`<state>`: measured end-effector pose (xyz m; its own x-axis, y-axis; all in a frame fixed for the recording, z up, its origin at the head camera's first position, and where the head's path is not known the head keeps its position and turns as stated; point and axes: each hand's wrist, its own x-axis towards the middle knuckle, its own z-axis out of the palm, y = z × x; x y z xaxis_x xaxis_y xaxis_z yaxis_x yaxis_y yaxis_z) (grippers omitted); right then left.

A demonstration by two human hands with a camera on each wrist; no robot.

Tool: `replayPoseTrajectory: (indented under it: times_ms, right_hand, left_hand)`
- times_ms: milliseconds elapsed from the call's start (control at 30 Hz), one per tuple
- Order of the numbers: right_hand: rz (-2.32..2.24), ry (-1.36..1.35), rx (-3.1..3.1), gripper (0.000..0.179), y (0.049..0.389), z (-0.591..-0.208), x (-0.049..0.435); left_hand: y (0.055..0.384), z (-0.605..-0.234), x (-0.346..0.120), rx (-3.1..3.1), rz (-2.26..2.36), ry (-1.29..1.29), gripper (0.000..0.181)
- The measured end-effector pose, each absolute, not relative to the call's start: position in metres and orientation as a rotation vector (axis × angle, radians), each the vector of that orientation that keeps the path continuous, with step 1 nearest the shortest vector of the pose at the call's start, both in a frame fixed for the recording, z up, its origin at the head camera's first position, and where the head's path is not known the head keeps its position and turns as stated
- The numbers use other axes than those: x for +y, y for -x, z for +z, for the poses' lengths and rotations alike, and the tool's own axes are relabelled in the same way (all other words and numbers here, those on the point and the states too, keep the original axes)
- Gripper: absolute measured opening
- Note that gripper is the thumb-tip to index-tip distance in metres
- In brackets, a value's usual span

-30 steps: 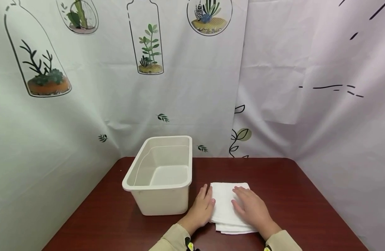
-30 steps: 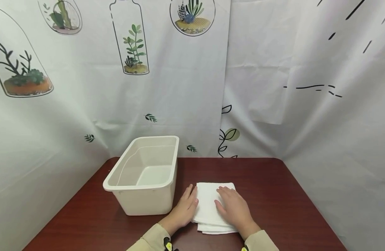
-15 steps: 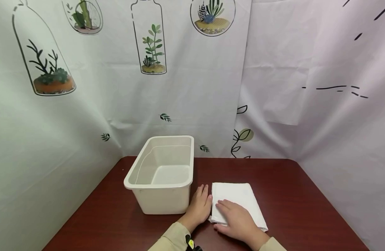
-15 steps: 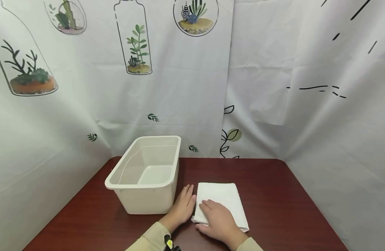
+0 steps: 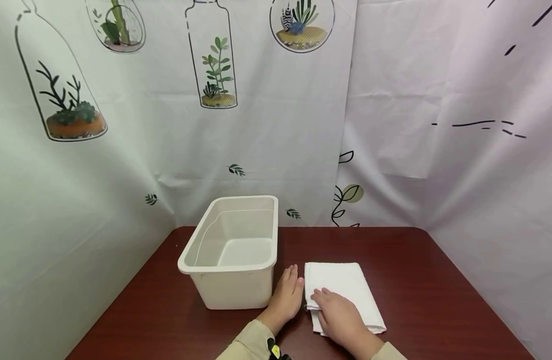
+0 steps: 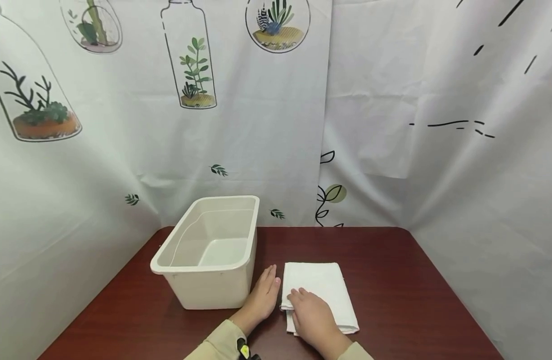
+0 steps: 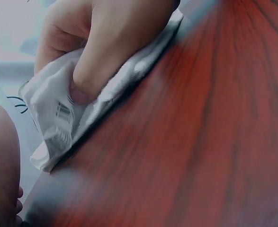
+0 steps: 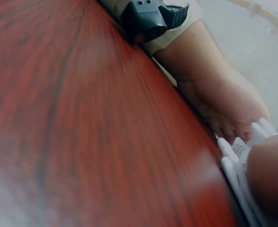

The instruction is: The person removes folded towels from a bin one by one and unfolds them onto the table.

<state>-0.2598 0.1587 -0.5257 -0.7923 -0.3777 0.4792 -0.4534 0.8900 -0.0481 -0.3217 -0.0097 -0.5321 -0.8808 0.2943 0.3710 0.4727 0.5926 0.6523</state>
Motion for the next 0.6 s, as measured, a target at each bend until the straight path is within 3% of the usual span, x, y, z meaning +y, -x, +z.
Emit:
replayPoseTrajectory:
  times_ms: [333, 600]
  right_hand:
    - [0.57, -0.286, -2.545, 0.031, 0.259, -0.524, 0.167]
    - [0.563, -0.063, -2.504, 0.031, 0.261, -0.519, 0.183]
  left_hand:
    - [0.323, -0.531, -0.009, -2.593, -1.143, 0.682, 0.051]
    - [0.317, -0.532, 0.0, -2.646, -0.991, 0.703, 0.056]
